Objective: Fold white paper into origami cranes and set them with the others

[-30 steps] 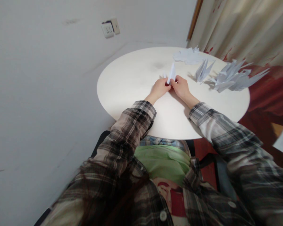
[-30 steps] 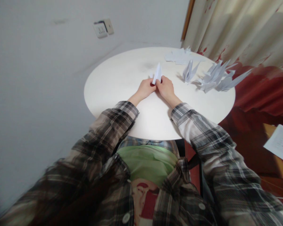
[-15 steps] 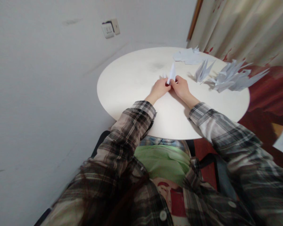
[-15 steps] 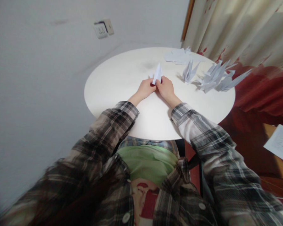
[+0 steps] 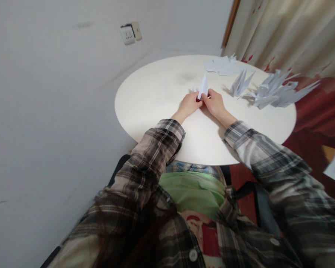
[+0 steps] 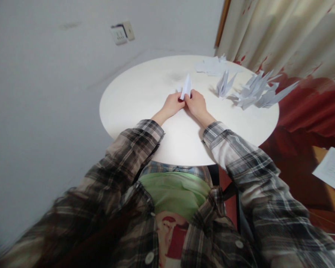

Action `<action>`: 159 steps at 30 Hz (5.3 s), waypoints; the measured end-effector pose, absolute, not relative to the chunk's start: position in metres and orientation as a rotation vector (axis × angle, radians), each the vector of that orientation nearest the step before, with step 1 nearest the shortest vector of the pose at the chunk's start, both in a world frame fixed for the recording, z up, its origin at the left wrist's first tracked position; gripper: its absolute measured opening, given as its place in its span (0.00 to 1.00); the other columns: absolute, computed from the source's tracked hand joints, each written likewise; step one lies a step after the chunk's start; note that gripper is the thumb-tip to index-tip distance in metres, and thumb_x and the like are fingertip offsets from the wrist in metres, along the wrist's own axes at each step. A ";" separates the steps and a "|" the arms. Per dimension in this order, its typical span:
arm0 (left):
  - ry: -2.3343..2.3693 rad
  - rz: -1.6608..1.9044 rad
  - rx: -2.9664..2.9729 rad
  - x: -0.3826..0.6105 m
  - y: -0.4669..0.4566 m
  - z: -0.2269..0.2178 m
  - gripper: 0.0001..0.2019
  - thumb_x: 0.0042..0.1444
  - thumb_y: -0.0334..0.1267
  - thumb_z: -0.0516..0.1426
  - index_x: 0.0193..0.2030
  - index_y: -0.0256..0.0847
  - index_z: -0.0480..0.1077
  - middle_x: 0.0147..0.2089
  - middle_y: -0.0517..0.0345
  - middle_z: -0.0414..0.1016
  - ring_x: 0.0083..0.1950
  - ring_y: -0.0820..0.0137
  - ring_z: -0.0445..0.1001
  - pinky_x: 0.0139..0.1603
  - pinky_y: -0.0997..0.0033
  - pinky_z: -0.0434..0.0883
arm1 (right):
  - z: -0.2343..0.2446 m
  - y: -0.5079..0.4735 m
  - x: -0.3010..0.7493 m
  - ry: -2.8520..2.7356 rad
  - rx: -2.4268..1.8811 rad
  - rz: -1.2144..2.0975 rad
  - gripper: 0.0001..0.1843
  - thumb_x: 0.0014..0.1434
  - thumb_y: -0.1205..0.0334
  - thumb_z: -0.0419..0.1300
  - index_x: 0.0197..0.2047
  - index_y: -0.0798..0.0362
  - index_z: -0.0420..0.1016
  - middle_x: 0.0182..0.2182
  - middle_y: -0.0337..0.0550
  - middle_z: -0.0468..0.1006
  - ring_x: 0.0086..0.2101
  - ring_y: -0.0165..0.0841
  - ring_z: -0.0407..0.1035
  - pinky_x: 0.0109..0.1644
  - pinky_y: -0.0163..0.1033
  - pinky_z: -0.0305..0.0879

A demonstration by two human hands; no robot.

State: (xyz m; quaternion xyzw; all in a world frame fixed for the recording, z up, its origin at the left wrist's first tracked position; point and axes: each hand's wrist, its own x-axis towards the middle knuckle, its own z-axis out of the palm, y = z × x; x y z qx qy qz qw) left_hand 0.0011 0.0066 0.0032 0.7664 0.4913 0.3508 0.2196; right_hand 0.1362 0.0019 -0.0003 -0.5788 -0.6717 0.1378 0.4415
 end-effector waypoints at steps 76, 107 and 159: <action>1.362 0.961 2.153 0.001 0.007 0.003 0.10 0.58 0.32 0.57 0.44 0.40 0.77 0.44 0.49 0.83 0.51 0.62 0.78 0.53 0.63 0.72 | -0.001 0.002 0.137 -1.734 -1.437 0.278 0.13 0.65 0.52 0.53 0.35 0.50 0.71 0.32 0.47 0.76 0.43 0.45 0.71 0.51 0.54 0.66; 1.363 0.942 2.155 0.001 0.004 0.006 0.10 0.59 0.34 0.57 0.45 0.39 0.77 0.44 0.49 0.83 0.51 0.62 0.79 0.53 0.64 0.72 | 0.001 0.005 0.136 -1.720 -1.462 0.304 0.11 0.63 0.54 0.53 0.32 0.48 0.68 0.31 0.46 0.75 0.42 0.45 0.70 0.51 0.51 0.66; 1.350 0.944 2.175 0.002 0.007 0.005 0.12 0.60 0.36 0.57 0.48 0.37 0.77 0.43 0.49 0.83 0.47 0.65 0.78 0.52 0.66 0.73 | -0.009 0.019 0.145 -1.654 -1.414 0.354 0.15 0.65 0.49 0.50 0.31 0.48 0.65 0.27 0.43 0.70 0.37 0.39 0.66 0.48 0.47 0.64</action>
